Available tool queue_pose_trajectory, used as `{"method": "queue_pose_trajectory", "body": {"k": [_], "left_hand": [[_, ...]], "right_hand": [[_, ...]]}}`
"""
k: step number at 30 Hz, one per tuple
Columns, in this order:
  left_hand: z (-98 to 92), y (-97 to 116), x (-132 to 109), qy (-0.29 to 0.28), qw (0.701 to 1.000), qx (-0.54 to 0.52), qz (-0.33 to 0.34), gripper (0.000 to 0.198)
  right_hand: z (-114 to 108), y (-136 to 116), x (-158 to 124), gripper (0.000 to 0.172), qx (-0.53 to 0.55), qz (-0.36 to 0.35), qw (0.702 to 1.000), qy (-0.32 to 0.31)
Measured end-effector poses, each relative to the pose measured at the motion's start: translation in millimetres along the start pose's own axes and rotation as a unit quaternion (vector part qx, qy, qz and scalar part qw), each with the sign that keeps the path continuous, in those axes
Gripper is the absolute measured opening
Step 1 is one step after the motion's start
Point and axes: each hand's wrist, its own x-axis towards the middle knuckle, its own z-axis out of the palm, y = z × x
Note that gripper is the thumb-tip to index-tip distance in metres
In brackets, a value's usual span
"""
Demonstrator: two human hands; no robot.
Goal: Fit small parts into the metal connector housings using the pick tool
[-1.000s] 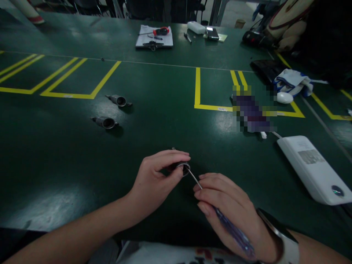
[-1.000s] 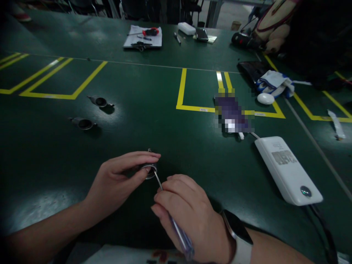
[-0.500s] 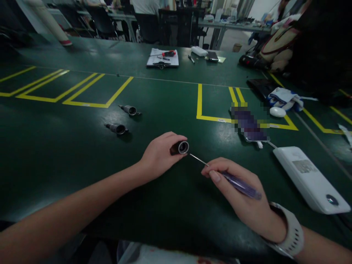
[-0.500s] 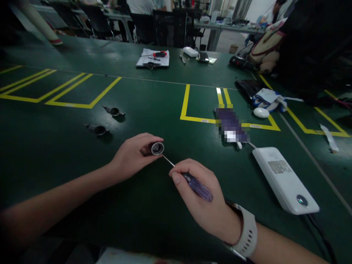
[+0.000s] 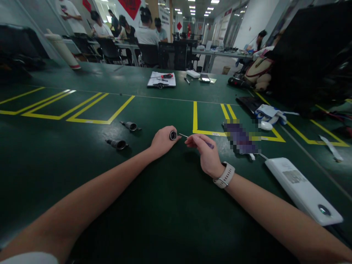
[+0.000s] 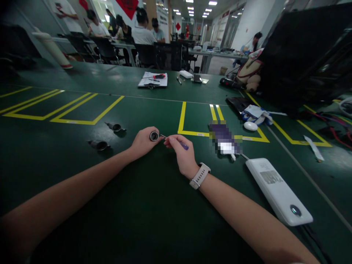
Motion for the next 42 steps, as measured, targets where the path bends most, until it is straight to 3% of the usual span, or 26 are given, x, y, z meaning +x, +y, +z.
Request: {"method": "queue_pose_trajectory", "body": {"k": [4, 9, 18, 23, 28, 36, 42], "left_hand": [[-4.1, -4.7, 1.1, -0.008, 1.0, -0.01, 0.0, 0.017], [-5.7, -5.7, -2.5, -0.003, 0.999, -0.02, 0.045, 0.021], [-6.2, -2.6, -4.8, 0.019, 0.989, -0.037, 0.14, 0.022], [-8.0, -0.4, -5.8, 0.015, 0.986, -0.084, 0.145, 0.023], [-6.2, -1.1, -6.1, 0.005, 0.983, -0.113, 0.143, 0.023], [-4.3, -2.6, -5.3, 0.029, 0.991, -0.035, 0.128, 0.022], [-4.8, -2.0, -5.9, 0.027, 0.991, -0.024, 0.133, 0.024]], "right_hand": [[4.4, 3.1, 2.3, 0.022, 0.034, 0.003, 0.999, -0.011], [4.3, 2.3, -4.5, 0.015, 0.031, 0.008, 0.998, -0.054], [7.2, -6.7, -9.6, 0.014, -0.102, -0.004, 0.991, -0.089], [8.4, -4.4, -9.7, 0.015, 0.025, 0.052, 0.996, -0.07], [7.8, -2.3, -5.2, 0.015, 0.179, 0.147, 0.97, -0.071], [11.6, 2.1, -13.4, 0.013, 0.055, 0.078, 0.995, -0.03], [11.8, -1.7, -10.8, 0.013, 0.088, 0.114, 0.989, -0.043]]}}
